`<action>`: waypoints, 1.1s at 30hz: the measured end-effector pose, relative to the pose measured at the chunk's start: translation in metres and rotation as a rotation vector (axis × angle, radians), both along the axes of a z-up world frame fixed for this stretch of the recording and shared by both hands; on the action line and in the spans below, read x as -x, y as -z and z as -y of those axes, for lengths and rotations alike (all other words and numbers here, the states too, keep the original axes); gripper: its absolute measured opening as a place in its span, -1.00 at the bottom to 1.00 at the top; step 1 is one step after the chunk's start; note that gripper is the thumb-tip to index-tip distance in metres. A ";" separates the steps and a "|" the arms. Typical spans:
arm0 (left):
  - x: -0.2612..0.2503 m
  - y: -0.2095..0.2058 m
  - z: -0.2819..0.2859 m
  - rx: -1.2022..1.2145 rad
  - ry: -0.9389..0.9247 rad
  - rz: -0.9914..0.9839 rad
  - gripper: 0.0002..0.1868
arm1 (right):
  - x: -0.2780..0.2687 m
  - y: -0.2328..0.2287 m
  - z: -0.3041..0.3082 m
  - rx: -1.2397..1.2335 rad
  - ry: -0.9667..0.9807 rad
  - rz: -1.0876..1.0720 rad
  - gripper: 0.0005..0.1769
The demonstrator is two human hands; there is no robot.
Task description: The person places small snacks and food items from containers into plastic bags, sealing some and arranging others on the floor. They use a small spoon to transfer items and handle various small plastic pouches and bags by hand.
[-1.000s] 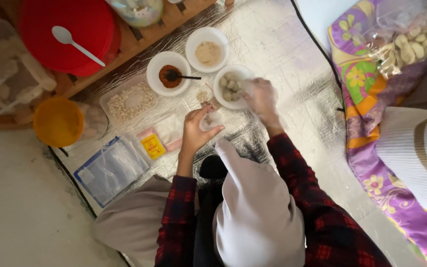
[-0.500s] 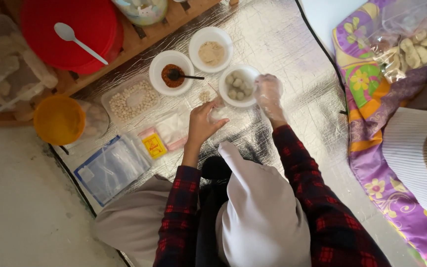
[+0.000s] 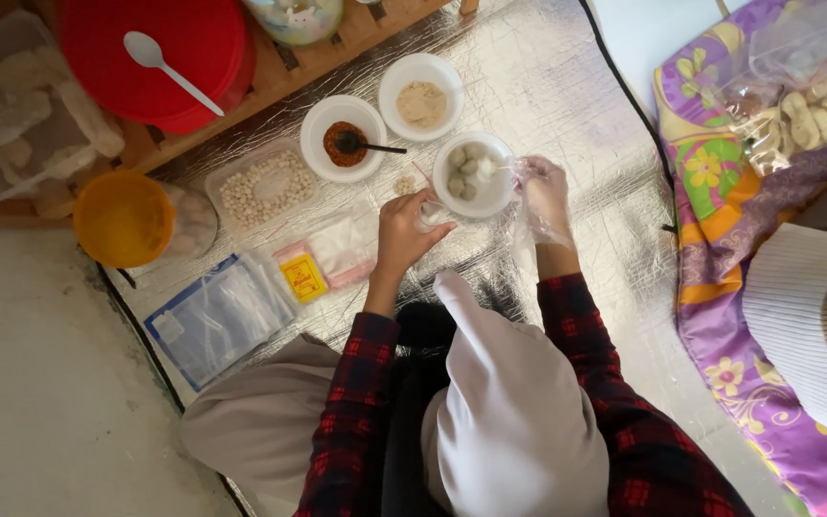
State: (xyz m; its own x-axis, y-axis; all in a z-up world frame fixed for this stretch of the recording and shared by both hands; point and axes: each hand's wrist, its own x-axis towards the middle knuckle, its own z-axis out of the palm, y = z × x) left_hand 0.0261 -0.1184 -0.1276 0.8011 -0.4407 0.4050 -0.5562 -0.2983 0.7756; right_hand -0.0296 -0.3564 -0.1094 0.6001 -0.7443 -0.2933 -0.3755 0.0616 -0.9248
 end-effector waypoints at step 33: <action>0.005 -0.026 0.009 0.279 -0.013 -0.238 -0.17 | 0.002 -0.108 -0.090 -0.236 -0.217 0.221 -0.90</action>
State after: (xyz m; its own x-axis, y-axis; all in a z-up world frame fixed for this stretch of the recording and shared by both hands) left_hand 0.0211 -0.1272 -0.1016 0.8921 -0.3287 0.3100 -0.3481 -0.0626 0.9354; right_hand -0.0320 -0.2664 -0.0019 0.8042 -0.5206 -0.2868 -0.1962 0.2231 -0.9549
